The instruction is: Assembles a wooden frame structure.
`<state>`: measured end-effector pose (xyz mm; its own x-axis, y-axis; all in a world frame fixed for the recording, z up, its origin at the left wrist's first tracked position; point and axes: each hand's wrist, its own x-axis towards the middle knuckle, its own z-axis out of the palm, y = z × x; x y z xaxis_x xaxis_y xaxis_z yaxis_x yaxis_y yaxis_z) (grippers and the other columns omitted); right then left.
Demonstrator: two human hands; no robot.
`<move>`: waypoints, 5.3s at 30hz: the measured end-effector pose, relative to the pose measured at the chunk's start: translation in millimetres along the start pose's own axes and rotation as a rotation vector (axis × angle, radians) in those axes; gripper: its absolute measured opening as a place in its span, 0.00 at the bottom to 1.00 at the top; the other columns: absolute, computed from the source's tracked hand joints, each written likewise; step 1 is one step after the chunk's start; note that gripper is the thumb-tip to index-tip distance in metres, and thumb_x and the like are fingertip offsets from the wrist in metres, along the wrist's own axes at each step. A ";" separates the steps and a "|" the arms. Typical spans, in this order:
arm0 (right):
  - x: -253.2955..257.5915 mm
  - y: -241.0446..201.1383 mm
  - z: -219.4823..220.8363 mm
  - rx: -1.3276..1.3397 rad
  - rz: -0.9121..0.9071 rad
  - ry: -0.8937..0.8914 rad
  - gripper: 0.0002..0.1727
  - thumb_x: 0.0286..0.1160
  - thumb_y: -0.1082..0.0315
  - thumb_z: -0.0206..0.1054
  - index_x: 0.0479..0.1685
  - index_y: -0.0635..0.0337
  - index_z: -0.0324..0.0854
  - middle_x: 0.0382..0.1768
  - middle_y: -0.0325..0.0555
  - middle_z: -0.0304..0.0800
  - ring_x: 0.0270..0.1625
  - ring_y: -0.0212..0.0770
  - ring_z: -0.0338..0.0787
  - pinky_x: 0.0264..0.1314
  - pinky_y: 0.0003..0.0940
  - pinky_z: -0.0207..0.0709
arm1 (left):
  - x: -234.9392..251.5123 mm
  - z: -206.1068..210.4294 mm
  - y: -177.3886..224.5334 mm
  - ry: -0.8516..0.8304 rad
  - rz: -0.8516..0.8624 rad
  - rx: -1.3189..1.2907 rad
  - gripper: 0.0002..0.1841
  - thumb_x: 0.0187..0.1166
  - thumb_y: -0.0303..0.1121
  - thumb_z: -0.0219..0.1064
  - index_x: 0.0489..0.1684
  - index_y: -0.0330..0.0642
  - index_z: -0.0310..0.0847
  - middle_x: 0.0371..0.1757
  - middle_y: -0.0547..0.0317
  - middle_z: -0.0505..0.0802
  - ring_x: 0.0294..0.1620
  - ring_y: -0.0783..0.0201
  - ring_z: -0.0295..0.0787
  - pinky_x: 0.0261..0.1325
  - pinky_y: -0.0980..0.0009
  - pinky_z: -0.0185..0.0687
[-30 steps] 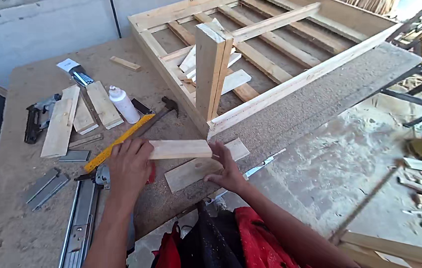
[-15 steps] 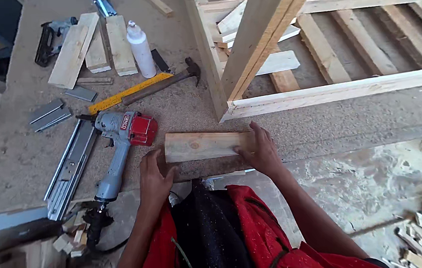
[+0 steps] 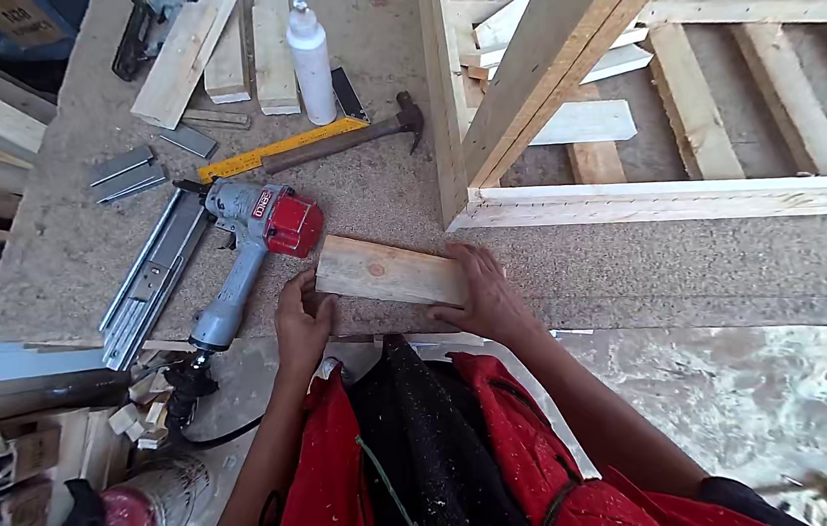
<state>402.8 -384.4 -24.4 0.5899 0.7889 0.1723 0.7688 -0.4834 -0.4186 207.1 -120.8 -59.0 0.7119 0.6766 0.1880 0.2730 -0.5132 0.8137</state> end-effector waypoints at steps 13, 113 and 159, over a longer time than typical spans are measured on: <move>34.2 11.4 -13.5 0.061 -0.192 -0.290 0.48 0.63 0.39 0.78 0.83 0.55 0.70 0.72 0.53 0.83 0.75 0.52 0.83 0.78 0.52 0.77 | 12.3 -20.8 -2.3 -0.125 0.044 -0.157 0.32 0.71 0.26 0.77 0.78 0.34 0.71 0.64 0.49 0.91 0.61 0.59 0.91 0.67 0.58 0.89; 13.0 35.3 6.1 0.212 -0.196 -0.068 0.49 0.57 0.52 0.84 0.82 0.64 0.66 0.73 0.57 0.81 0.78 0.52 0.79 0.85 0.42 0.71 | 136.8 -21.0 64.4 -0.908 0.885 0.958 0.46 0.45 0.52 0.89 0.67 0.36 0.79 0.55 0.42 0.91 0.64 0.40 0.85 0.85 0.44 0.59; 14.8 30.8 9.9 0.244 -0.114 -0.090 0.52 0.52 0.56 0.88 0.82 0.66 0.66 0.74 0.58 0.80 0.76 0.48 0.82 0.81 0.44 0.77 | 17.9 -41.3 5.8 -0.409 -0.034 0.070 0.39 0.79 0.42 0.72 0.90 0.48 0.60 0.52 0.49 0.96 0.44 0.53 0.98 0.51 0.44 0.93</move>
<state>432.8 -383.9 -43.5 0.4702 0.8687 0.1556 0.7405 -0.2924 -0.6052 194.7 -89.8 -28.1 0.8961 0.4359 -0.0838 0.3342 -0.5383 0.7737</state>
